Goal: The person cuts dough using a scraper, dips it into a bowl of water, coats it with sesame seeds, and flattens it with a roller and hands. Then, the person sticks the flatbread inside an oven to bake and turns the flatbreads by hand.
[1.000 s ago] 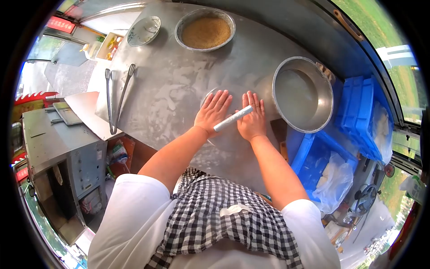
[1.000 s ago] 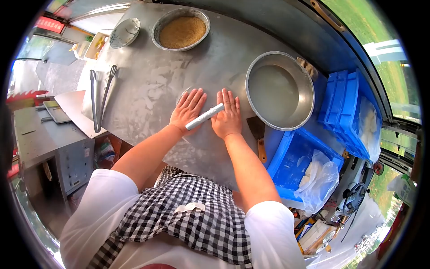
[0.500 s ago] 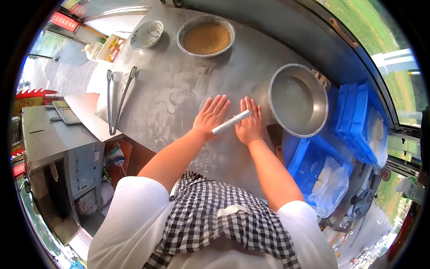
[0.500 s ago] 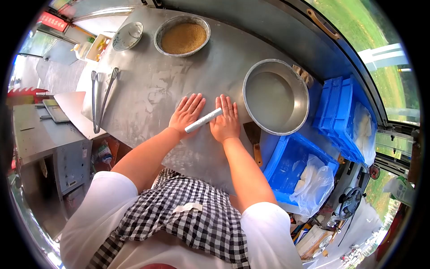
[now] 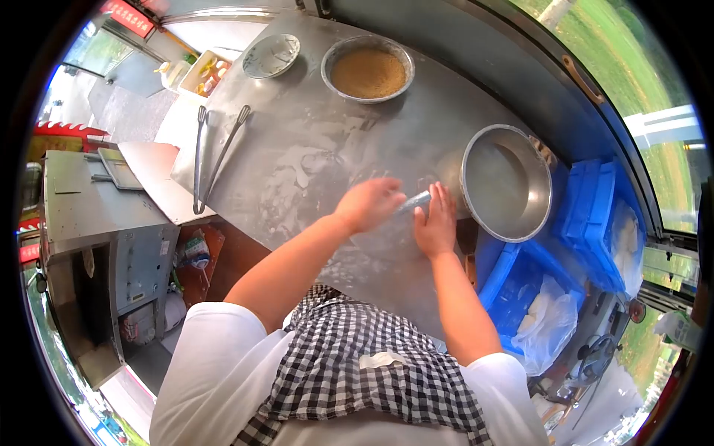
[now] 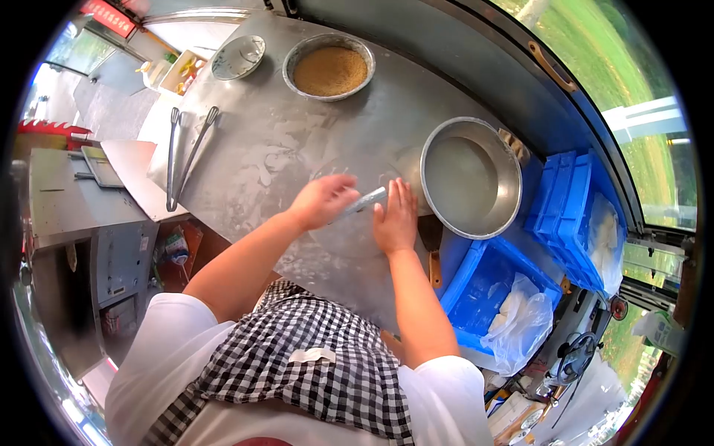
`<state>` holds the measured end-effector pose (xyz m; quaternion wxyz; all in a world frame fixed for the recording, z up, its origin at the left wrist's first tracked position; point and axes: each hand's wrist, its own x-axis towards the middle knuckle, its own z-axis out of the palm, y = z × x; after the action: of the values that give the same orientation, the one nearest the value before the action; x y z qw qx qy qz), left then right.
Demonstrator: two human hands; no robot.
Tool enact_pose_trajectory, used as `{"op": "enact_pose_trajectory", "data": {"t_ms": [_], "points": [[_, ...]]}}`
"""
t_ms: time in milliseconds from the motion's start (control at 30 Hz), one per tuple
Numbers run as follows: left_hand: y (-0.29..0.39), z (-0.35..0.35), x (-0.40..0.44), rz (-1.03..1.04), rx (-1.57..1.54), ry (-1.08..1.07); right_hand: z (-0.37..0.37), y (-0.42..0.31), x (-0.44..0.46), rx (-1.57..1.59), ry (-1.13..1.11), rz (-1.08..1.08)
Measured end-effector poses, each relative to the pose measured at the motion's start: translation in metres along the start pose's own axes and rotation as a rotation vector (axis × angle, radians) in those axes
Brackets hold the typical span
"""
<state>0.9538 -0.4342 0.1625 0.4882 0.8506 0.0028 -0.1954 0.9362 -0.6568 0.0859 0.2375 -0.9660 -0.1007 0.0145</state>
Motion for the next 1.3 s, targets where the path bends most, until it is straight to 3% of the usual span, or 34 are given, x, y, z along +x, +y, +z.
{"op": "enact_pose_trajectory", "data": {"t_ms": [67,367,667,800,867,933,1067,1300], "points": [[0.023,0.011,-0.007,0.094,0.294,-0.113,0.000,0.001,-0.013,0.063,0.062,0.010],[-0.003,0.043,0.002,0.128,0.328,-0.008,-0.039,-0.013,-0.060,0.275,0.145,0.127],[-0.002,0.020,-0.015,0.073,0.361,-0.032,-0.072,-0.027,-0.087,0.530,0.266,0.304],[0.030,-0.040,-0.028,0.248,0.273,0.273,-0.066,-0.024,-0.078,0.607,0.276,0.307],[0.037,-0.082,-0.026,0.231,0.081,0.320,-0.058,-0.017,-0.073,0.613,0.263,0.265],[0.050,-0.123,-0.033,0.200,0.126,0.396,-0.053,-0.018,-0.061,0.572,0.261,0.246],[0.016,-0.168,-0.033,0.180,0.332,0.526,-0.040,-0.021,-0.040,0.465,0.163,0.307],[-0.081,-0.181,-0.031,-0.054,0.592,0.433,-0.017,-0.010,-0.011,0.194,0.004,0.417]]}}
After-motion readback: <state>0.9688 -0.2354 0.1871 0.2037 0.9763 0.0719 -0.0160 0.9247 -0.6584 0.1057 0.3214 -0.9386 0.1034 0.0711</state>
